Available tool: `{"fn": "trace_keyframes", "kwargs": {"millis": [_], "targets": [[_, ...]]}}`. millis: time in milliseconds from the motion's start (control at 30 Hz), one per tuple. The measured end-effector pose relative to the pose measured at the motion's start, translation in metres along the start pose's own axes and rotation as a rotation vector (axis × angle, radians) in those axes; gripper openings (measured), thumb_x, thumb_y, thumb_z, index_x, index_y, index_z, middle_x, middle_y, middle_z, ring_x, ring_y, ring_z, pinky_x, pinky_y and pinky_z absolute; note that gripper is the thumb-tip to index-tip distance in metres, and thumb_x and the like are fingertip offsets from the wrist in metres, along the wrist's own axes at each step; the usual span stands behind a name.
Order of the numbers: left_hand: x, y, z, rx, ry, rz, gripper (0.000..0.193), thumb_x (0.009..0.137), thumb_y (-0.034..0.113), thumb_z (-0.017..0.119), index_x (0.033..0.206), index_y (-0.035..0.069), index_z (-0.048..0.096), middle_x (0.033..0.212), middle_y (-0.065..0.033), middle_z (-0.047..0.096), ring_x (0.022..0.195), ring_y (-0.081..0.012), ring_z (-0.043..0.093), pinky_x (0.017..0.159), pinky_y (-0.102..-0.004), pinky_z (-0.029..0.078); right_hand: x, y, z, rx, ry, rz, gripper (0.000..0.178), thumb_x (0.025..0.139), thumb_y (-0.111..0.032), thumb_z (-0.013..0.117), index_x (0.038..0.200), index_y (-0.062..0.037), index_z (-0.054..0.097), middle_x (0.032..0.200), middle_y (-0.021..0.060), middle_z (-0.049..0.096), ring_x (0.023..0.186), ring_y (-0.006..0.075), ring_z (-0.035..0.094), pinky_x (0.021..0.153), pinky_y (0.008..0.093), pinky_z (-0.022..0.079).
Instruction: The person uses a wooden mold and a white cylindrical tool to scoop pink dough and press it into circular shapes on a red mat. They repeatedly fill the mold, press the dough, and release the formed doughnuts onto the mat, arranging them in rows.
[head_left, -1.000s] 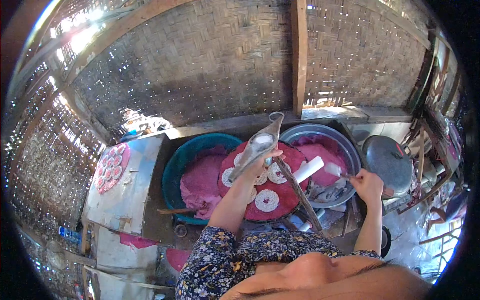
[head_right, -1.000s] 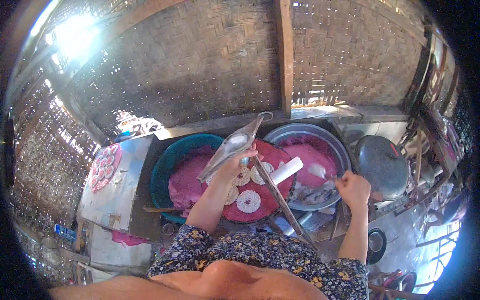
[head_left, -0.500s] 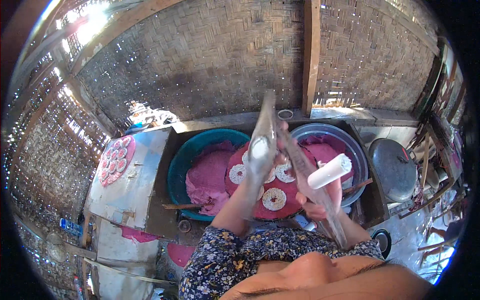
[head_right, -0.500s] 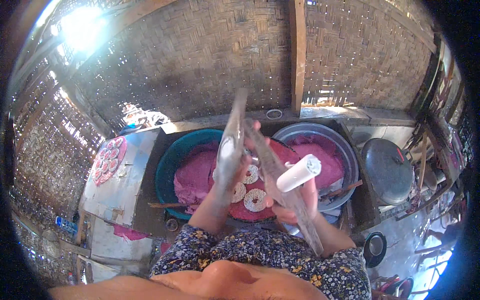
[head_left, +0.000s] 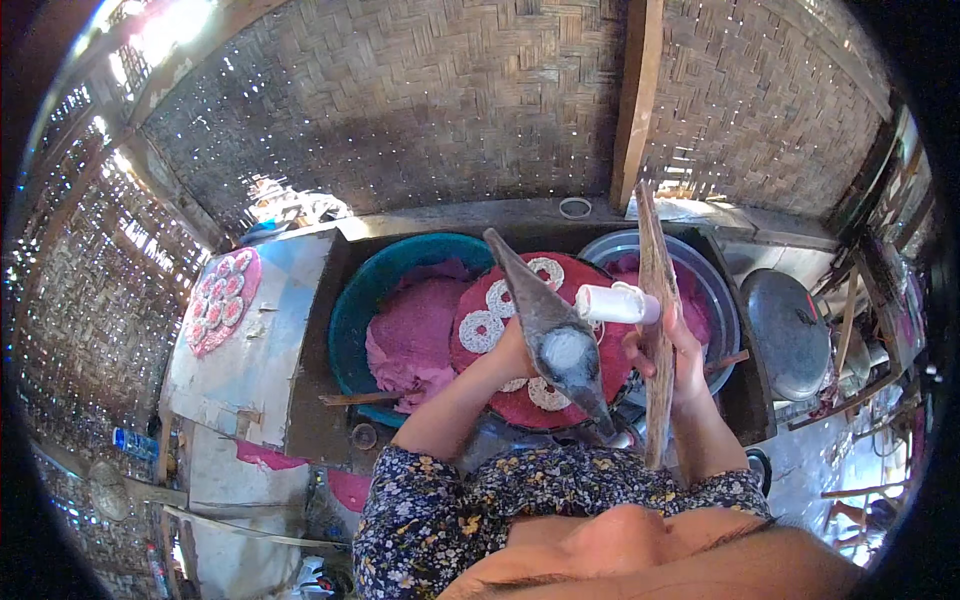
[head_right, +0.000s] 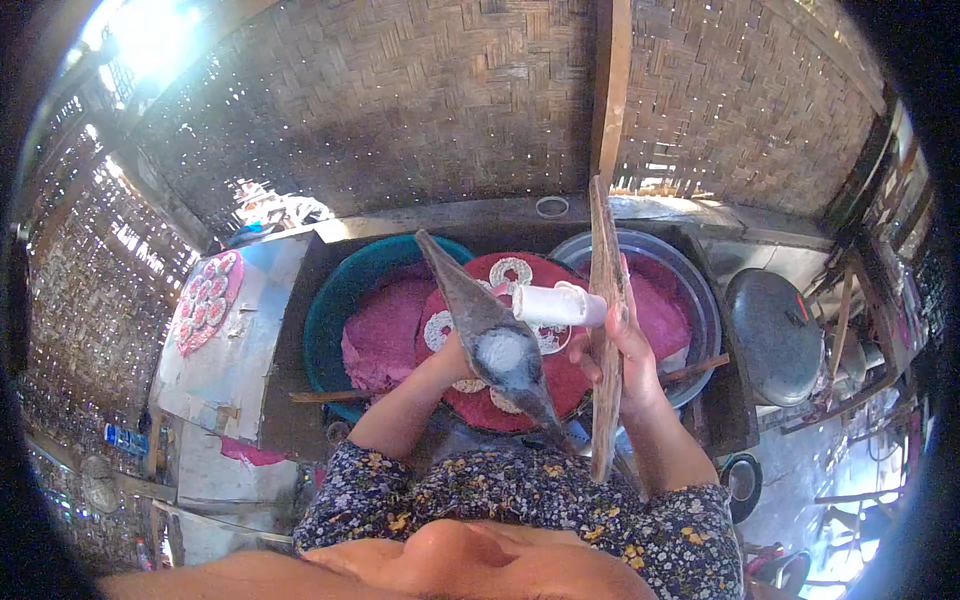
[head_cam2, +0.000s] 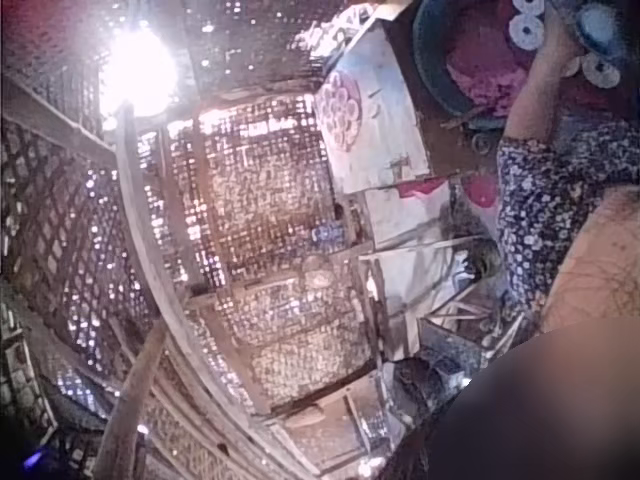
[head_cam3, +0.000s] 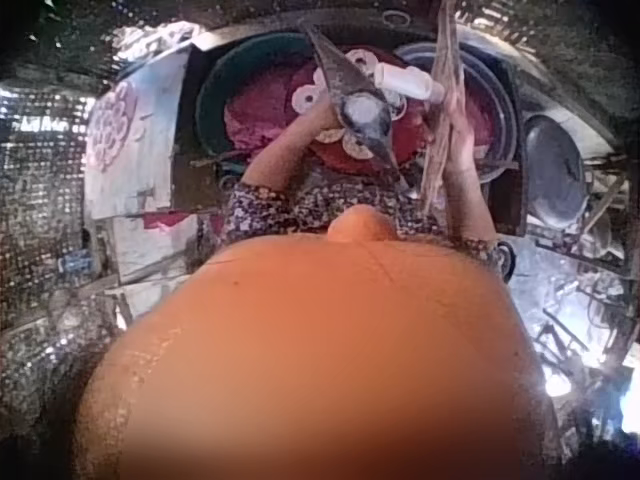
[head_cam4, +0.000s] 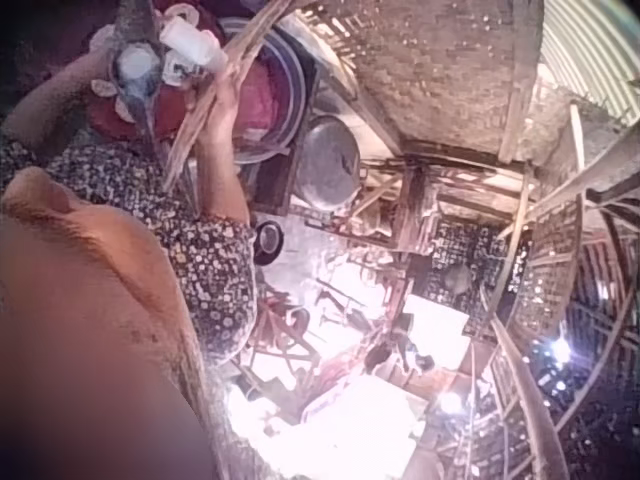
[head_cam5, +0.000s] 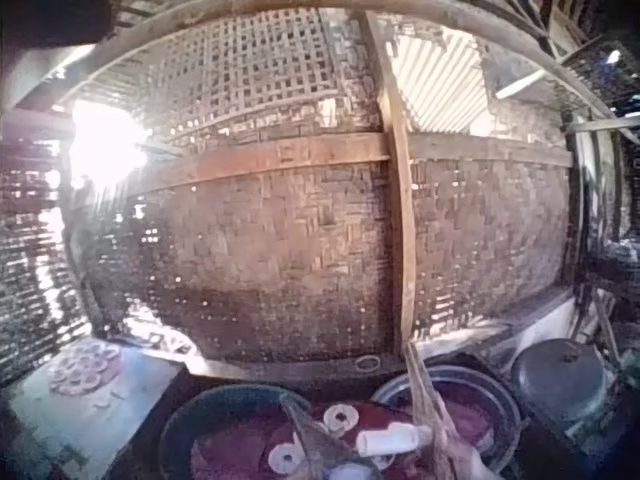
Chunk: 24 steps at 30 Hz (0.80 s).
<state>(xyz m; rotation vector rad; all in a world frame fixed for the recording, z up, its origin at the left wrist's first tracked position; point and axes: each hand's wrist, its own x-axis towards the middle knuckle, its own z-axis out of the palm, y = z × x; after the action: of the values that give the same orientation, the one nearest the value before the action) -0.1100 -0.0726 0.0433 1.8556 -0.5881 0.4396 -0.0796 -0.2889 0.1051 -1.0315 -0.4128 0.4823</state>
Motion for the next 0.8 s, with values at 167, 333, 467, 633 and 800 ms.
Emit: {"fn": "trace_keyframes", "kwargs": {"millis": [167,333,467,633,800], "targets": [[0.004,-0.007,0.005,-0.031,0.121,-0.147,0.047,0.051,0.022,0.079,0.093,0.01,0.062,0.092,-0.0088,0.059,0.088,-0.0244,0.057,0.083,-0.0364,0.043,0.002,-0.017,0.012,-0.102,-0.009,-0.098,0.085,0.078,-0.048,0.058,0.138,-0.0065,0.014,0.111,0.0148,0.049,0.057,0.0111,0.051,0.039,0.0178,0.036],[0.016,0.01,-0.015,0.545,0.074,0.053,0.046,0.05,0.027,0.075,0.092,0.012,0.063,0.093,-0.0088,0.061,0.096,-0.0285,0.054,0.092,-0.0424,0.037,0.001,-0.028,0.004,-0.667,-0.134,-0.321,0.099,0.066,-0.026,0.074,0.14,-0.0118,0.01,0.12,0.0183,0.042,0.081,0.0186,0.057,0.054,0.0228,0.047],[0.026,0.008,-0.017,0.57,0.047,0.217,0.051,0.052,0.027,0.079,0.097,0.01,0.06,0.096,-0.0081,0.061,0.09,-0.0267,0.058,0.086,-0.0369,0.042,0.003,-0.036,0.015,-1.319,-0.272,-0.733,0.089,0.062,-0.029,0.077,0.135,-0.0138,0.028,0.121,0.0218,0.038,0.103,0.0351,0.052,0.072,0.0382,0.051],[0.027,0.004,-0.006,0.475,0.06,0.148,0.058,0.054,0.026,0.079,0.105,0.01,0.058,0.102,-0.0092,0.06,0.1,-0.0272,0.055,0.09,-0.0362,0.04,0.001,-0.028,0.019,-1.368,-0.344,-0.708,0.081,0.063,-0.03,0.076,0.13,-0.0158,0.034,0.121,0.0224,0.034,0.095,0.0396,0.054,0.07,0.0397,0.052],[0.026,-0.011,0.003,0.411,0.023,0.113,0.059,0.055,0.027,0.078,0.108,0.01,0.056,0.105,-0.0096,0.059,0.101,-0.0276,0.055,0.09,-0.0361,0.04,0.007,-0.006,0.011,-1.414,-0.245,-0.611,0.082,0.064,-0.034,0.074,0.132,-0.0147,0.032,0.12,0.0225,0.034,0.093,0.0395,0.053,0.068,0.0404,0.052]]}}
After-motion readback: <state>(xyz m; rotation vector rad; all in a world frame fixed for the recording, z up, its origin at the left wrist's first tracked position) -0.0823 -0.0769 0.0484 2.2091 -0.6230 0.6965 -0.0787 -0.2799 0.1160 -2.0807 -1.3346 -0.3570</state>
